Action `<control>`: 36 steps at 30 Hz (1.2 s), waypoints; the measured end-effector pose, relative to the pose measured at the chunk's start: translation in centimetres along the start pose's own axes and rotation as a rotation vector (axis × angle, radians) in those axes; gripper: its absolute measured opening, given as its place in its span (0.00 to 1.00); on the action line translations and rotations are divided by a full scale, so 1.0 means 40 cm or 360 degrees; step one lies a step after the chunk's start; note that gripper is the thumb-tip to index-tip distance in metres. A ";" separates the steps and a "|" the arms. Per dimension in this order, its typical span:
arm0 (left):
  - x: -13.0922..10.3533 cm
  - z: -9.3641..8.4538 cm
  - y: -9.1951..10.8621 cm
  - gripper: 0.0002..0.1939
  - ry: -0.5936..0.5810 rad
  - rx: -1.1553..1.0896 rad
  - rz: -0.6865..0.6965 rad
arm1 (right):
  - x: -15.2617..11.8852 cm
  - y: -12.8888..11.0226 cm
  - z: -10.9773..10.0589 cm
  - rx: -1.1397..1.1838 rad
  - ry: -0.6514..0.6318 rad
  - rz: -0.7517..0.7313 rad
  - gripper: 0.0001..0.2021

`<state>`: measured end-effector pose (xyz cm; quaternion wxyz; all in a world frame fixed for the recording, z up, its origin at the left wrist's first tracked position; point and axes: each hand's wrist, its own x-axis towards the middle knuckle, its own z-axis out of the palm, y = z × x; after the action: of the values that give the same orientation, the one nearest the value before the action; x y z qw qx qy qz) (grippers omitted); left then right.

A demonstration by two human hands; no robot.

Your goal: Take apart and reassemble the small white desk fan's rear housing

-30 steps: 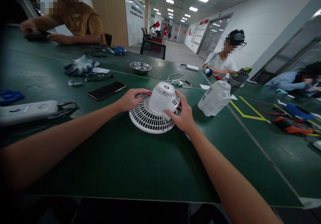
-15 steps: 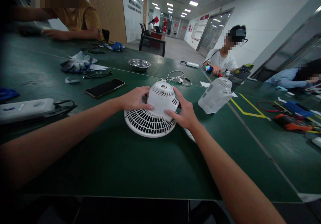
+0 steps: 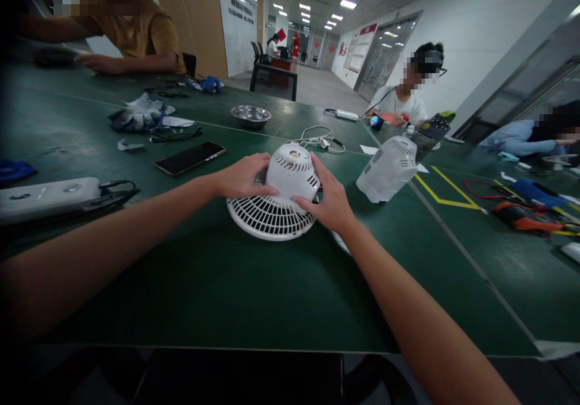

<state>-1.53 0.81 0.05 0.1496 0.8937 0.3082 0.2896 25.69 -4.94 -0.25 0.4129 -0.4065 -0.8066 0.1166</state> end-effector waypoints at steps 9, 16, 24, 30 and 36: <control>-0.022 0.053 -0.012 0.60 0.0088 -0.0545 0.0129 | -0.030 -0.023 0.024 0.0276 -0.0022 0.0159 0.49; -0.012 0.074 -0.005 0.68 0.0211 -0.0451 0.0256 | -0.022 -0.010 0.009 0.0665 -0.0147 0.0351 0.56; -0.014 0.056 0.000 0.73 0.0197 -0.0390 0.0414 | -0.039 -0.048 0.003 0.0848 -0.0355 0.0294 0.50; -0.015 0.058 0.002 0.65 0.0224 -0.0390 0.0446 | -0.036 -0.054 -0.002 0.0862 -0.0344 0.0340 0.51; -0.016 0.048 0.011 0.60 0.0254 -0.0288 0.0394 | -0.031 -0.055 0.002 0.0813 -0.0352 0.0319 0.50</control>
<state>-0.56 -0.10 -1.53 0.1678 0.8819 0.1792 0.4025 24.81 -7.27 0.13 0.3979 -0.3518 -0.7471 0.3997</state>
